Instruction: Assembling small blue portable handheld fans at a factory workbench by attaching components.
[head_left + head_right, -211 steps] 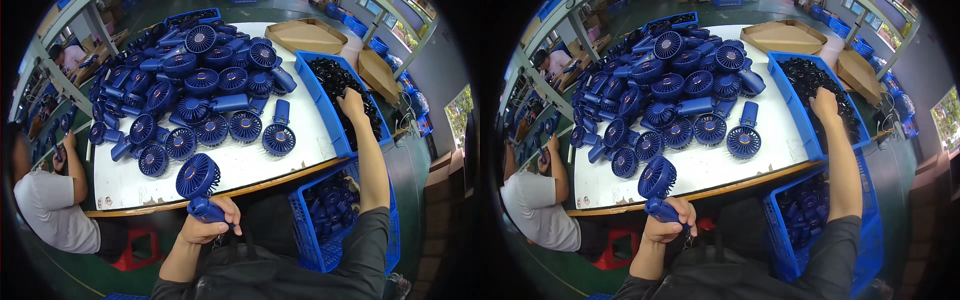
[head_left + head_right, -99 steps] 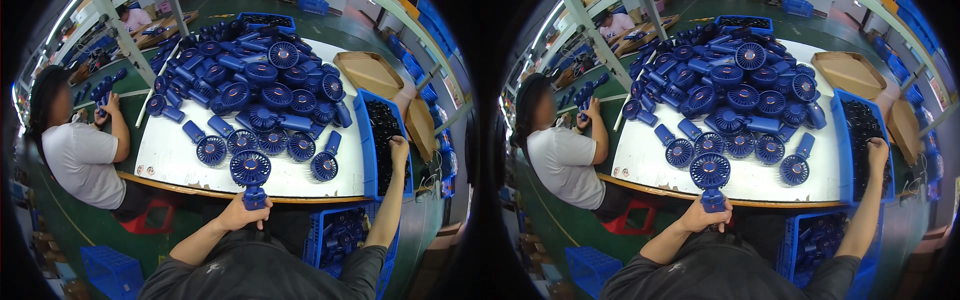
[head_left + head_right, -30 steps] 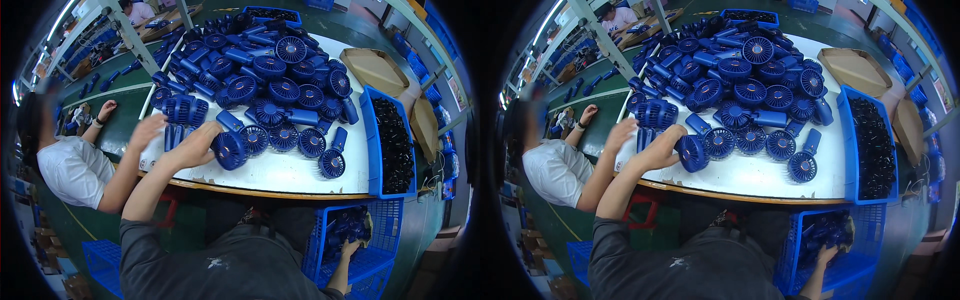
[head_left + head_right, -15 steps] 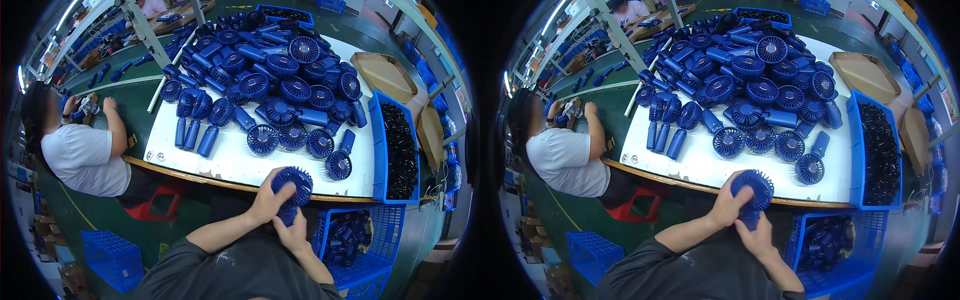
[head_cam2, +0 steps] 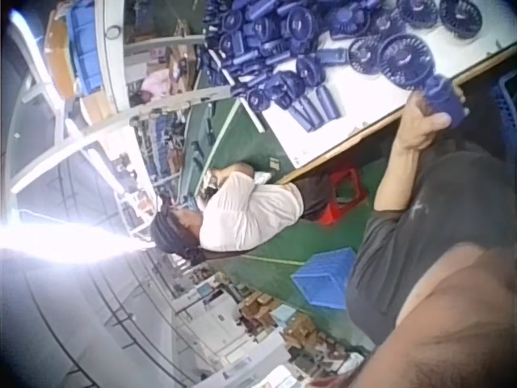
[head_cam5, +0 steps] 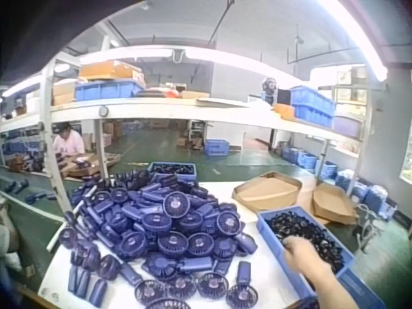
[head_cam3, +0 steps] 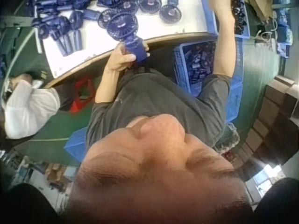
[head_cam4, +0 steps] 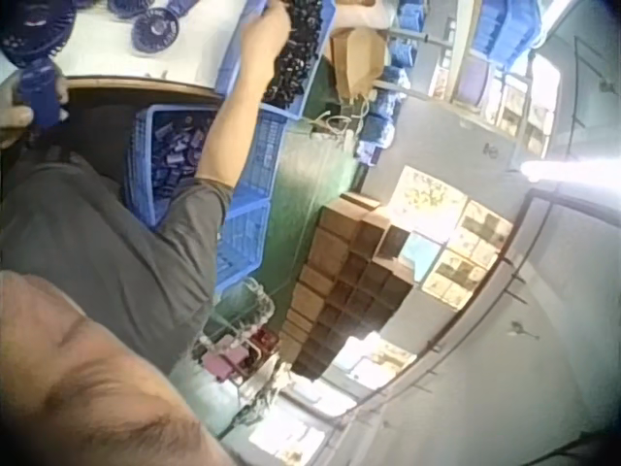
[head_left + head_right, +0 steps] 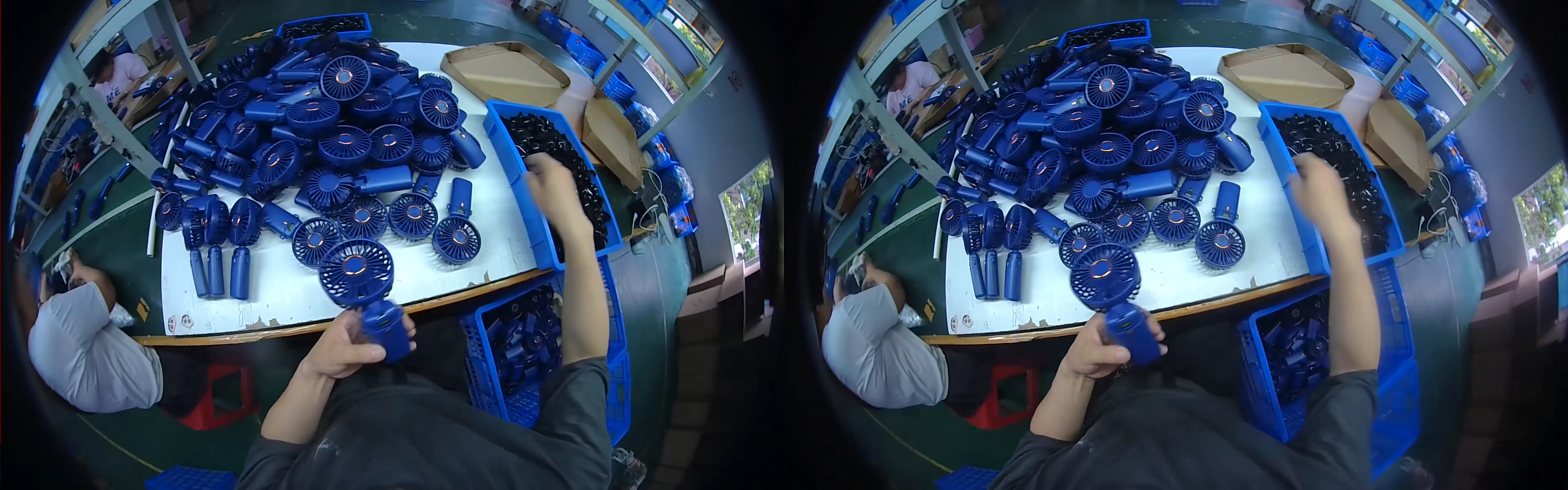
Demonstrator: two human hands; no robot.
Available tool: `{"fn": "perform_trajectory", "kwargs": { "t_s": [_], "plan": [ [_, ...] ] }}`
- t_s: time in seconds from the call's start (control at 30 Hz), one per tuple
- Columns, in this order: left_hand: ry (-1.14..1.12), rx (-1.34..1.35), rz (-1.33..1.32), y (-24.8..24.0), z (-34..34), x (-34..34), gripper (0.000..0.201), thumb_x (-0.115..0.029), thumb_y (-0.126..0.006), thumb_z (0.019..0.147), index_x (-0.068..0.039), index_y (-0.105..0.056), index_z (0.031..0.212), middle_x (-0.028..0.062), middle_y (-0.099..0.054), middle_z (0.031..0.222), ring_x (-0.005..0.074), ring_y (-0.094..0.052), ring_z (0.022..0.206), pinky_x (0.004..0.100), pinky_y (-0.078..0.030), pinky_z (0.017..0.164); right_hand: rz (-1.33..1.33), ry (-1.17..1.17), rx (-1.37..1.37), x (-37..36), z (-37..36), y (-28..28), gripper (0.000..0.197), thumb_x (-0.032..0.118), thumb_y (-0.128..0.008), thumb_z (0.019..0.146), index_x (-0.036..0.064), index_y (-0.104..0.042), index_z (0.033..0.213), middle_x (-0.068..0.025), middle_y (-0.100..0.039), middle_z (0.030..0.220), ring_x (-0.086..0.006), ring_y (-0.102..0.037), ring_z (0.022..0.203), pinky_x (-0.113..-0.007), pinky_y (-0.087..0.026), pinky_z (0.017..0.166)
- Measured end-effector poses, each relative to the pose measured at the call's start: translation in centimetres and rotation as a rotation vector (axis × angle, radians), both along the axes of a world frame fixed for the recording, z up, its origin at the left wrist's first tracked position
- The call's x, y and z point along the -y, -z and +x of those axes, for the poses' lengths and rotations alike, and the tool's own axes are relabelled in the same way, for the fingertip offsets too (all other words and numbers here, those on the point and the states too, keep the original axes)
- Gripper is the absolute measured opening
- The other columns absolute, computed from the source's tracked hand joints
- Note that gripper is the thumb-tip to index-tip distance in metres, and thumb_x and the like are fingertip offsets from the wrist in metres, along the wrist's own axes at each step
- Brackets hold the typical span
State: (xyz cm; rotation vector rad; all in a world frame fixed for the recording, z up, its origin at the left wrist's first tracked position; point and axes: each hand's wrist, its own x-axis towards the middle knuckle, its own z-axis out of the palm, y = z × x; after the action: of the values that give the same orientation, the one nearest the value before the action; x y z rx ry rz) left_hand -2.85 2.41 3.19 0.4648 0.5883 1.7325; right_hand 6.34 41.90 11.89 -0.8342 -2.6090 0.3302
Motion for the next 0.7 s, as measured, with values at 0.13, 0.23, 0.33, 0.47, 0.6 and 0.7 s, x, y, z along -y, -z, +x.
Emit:
{"fn": "perform_trajectory", "kwargs": {
  "t_s": [0.13,0.23,0.33,0.47,0.6,0.7],
  "plan": [
    [-0.124,0.154,0.148,-0.3,0.4,0.3,0.042,0.002,-0.071,0.084,-0.001,-0.055,0.122,0.0105,-0.06,0.101,0.0256,-0.062,0.1,0.0464,-0.058,0.084,0.088,0.265,0.334,-9.4,2.2,6.9,0.024,0.006,-0.063,0.083,-0.0001,-0.068,0.106,-0.0283,-0.067,0.106,-0.0428,-0.064,0.103,-0.049,-0.052,0.09],
    [-0.159,0.007,0.03,0.7,0.2,0.9,0.034,0.008,-0.066,0.085,-0.001,-0.056,0.117,0.0161,-0.062,0.102,0.0278,-0.063,0.099,0.0406,-0.062,0.073,0.16,0.345,0.183,-12.8,3.9,9.5,0.017,0.003,-0.055,0.084,0.0012,-0.067,0.096,-0.0264,-0.068,0.096,-0.0439,-0.066,0.094,-0.05,-0.053,0.083],
    [-0.2,-0.257,-0.18,0.3,0.0,1.4,0.029,-0.004,-0.069,0.091,0.0,-0.058,0.117,0.0078,-0.063,0.099,0.0143,-0.064,0.087,0.0294,-0.059,0.072,0.175,0.299,-0.107,-10.7,4.1,6.1,0.015,0.004,-0.051,0.089,0.0007,-0.06,0.1,-0.0288,-0.067,0.09,-0.0457,-0.066,0.089,-0.049,-0.051,0.08],
    [-0.396,-0.535,-0.415,1.0,0.5,0.1,0.028,-0.012,-0.073,0.09,-0.001,-0.06,0.113,0.0032,-0.064,0.095,0.0096,-0.063,0.081,0.0251,-0.054,0.069,0.109,-0.168,-0.386,3.3,-0.5,2.3,0.019,-0.005,-0.047,0.092,-0.0014,-0.06,0.105,-0.015,-0.061,0.085,-0.025,-0.06,0.075,-0.034,-0.048,0.071],
    [-0.584,-0.924,-0.414,1.1,-0.1,-1.4,0.03,-0.013,-0.078,0.086,-0.002,-0.063,0.11,0.0041,-0.066,0.095,0.0112,-0.063,0.083,0.0287,-0.052,0.074,-0.126,-0.645,-0.268,19.2,-1.7,5.0,0.032,-0.017,-0.054,0.074,-0.0023,-0.061,0.101,-0.0172,-0.059,0.091,-0.0327,-0.061,0.081,-0.038,-0.05,0.072],
    [-0.694,-1.03,-0.373,0.4,-0.3,-0.5,0.029,-0.012,-0.079,0.085,-0.001,-0.063,0.107,0.0059,-0.065,0.093,0.0141,-0.062,0.085,0.0317,-0.051,0.077,-0.455,-0.667,-0.276,23.4,-1.0,7.5,0.029,-0.014,-0.057,0.08,-0.006,-0.06,0.108,-0.0167,-0.061,0.096,-0.0333,-0.063,0.089,-0.038,-0.051,0.081]
  ]
}}
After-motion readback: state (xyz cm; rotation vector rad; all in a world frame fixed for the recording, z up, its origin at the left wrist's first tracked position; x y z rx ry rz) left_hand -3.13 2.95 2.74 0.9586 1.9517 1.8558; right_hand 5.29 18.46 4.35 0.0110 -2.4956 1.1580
